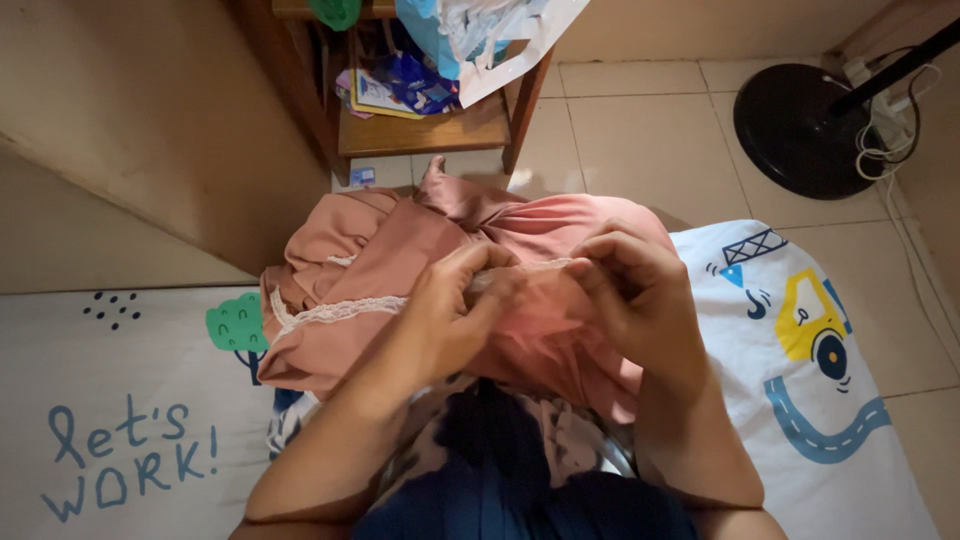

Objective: The person sits with a pink garment on their lap and hand-sews a white lace trim onto its edge using a needle and thread. They pull the thread through the fabric, reposition the lace, and continue stitching along the trim throughout the clip.

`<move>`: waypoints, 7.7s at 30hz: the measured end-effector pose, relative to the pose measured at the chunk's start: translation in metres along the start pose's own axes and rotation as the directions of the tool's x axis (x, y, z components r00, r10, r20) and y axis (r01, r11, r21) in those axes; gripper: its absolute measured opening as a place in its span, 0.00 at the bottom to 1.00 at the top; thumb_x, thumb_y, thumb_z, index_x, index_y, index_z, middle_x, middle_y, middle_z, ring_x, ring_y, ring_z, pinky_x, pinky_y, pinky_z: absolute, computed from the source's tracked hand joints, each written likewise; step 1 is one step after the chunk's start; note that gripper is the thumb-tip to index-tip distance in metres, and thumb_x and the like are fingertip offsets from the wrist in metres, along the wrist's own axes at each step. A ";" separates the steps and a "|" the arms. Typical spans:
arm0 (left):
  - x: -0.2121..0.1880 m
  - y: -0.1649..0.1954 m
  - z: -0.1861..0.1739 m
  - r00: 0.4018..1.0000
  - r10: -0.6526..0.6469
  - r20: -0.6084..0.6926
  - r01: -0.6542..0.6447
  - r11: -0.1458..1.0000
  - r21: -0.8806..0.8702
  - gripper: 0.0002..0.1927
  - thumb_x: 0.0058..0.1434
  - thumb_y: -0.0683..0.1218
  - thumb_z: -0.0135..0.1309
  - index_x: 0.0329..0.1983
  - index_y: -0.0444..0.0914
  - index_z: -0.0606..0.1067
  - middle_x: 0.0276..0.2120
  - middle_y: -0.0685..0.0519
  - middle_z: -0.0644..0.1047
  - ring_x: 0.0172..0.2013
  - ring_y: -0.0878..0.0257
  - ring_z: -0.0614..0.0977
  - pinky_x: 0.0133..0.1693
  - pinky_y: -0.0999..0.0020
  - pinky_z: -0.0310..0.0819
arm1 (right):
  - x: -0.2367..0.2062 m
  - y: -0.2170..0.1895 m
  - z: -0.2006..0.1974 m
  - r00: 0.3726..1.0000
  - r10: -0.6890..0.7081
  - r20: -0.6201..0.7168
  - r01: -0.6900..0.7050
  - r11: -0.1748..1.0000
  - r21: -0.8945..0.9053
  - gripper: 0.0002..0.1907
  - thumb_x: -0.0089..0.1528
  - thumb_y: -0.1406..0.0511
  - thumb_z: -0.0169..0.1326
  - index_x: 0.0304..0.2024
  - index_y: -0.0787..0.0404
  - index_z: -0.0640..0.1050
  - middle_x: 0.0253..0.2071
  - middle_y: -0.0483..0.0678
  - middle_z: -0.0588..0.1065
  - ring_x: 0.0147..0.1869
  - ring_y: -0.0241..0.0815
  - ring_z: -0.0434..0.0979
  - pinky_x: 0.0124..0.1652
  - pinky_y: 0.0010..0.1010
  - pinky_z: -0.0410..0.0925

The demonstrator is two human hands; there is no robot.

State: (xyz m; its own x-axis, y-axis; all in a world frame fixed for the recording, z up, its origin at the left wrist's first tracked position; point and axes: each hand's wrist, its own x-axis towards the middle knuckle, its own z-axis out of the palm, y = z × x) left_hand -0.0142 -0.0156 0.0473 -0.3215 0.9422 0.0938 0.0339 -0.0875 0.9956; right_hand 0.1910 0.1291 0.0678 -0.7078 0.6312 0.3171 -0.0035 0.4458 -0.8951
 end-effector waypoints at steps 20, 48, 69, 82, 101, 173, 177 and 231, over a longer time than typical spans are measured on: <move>0.004 -0.013 0.001 0.994 -0.087 0.066 0.106 0.909 -0.403 0.10 0.74 0.43 0.69 0.50 0.29 0.88 0.43 0.57 0.90 0.44 0.74 0.86 0.48 0.77 0.82 | 0.001 -0.005 0.013 0.952 0.040 -0.302 0.118 0.866 0.487 0.06 0.79 0.80 0.58 0.53 0.70 0.83 0.51 0.53 0.83 0.52 0.36 0.83 0.56 0.27 0.75; -0.004 -0.009 -0.002 0.994 -0.070 0.081 0.096 0.918 -0.385 0.09 0.77 0.42 0.67 0.52 0.30 0.88 0.40 0.59 0.87 0.41 0.75 0.82 0.42 0.77 0.76 | -0.002 -0.031 0.005 0.920 -0.388 -0.048 0.341 0.855 -0.390 0.10 0.65 0.73 0.74 0.47 0.61 0.88 0.41 0.45 0.80 0.49 0.43 0.75 0.49 0.31 0.68; -0.007 -0.005 -0.003 0.997 -0.028 0.065 0.049 0.935 -0.351 0.09 0.78 0.41 0.67 0.52 0.28 0.87 0.41 0.58 0.86 0.42 0.75 0.82 0.43 0.78 0.76 | 0.000 -0.033 0.005 0.923 -0.383 -0.032 0.334 0.841 -0.426 0.09 0.65 0.74 0.72 0.45 0.60 0.87 0.40 0.46 0.79 0.49 0.45 0.75 0.50 0.33 0.68; -0.003 -0.005 0.001 0.996 -0.090 0.021 0.093 0.960 -0.264 0.08 0.77 0.41 0.67 0.50 0.29 0.87 0.40 0.57 0.86 0.41 0.74 0.82 0.43 0.75 0.78 | 0.001 -0.030 0.011 0.916 -0.392 -0.088 0.315 0.835 -0.451 0.10 0.61 0.76 0.73 0.43 0.60 0.88 0.41 0.45 0.80 0.50 0.46 0.77 0.51 0.33 0.70; -0.001 -0.030 -0.003 0.963 -0.066 0.263 0.209 0.798 -0.565 0.08 0.77 0.41 0.66 0.53 0.30 0.86 0.39 0.54 0.88 0.34 0.72 0.81 0.36 0.74 0.72 | 0.000 -0.007 0.007 0.975 -0.221 -0.026 0.222 0.967 0.128 0.06 0.67 0.79 0.69 0.43 0.69 0.85 0.44 0.46 0.78 0.47 0.38 0.78 0.49 0.28 0.73; -0.002 0.011 0.005 0.992 0.082 -0.097 -0.077 0.996 0.053 0.09 0.74 0.44 0.69 0.46 0.32 0.84 0.35 0.58 0.84 0.40 0.76 0.79 0.40 0.74 0.79 | 0.002 -0.029 0.013 0.901 -0.430 -0.052 0.305 0.714 -0.630 0.08 0.63 0.70 0.75 0.43 0.55 0.90 0.39 0.40 0.81 0.50 0.45 0.76 0.56 0.39 0.63; -0.004 0.008 0.002 0.989 0.128 -0.075 -0.128 0.992 -0.004 0.08 0.76 0.44 0.67 0.48 0.33 0.84 0.37 0.60 0.84 0.41 0.76 0.80 0.42 0.76 0.79 | 0.004 -0.027 0.011 0.902 -0.430 -0.039 0.328 0.741 -0.586 0.08 0.63 0.70 0.75 0.42 0.54 0.89 0.40 0.40 0.82 0.51 0.45 0.77 0.58 0.38 0.66; 0.000 -0.012 -0.002 0.994 0.096 -0.045 -0.100 0.992 -0.076 0.10 0.77 0.43 0.68 0.52 0.30 0.83 0.41 0.60 0.82 0.43 0.76 0.78 0.43 0.77 0.77 | 0.010 -0.022 0.010 0.896 -0.441 -0.049 0.336 0.747 -0.573 0.10 0.60 0.68 0.77 0.41 0.50 0.90 0.40 0.38 0.82 0.52 0.44 0.74 0.58 0.38 0.64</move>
State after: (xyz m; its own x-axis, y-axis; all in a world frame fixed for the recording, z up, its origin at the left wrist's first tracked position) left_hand -0.0165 -0.0156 0.0351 -0.3587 0.9140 0.1893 -0.0067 -0.2053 0.9787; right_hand 0.1771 0.1192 0.0878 -0.5984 0.4002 0.6941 0.1645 0.9092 -0.3824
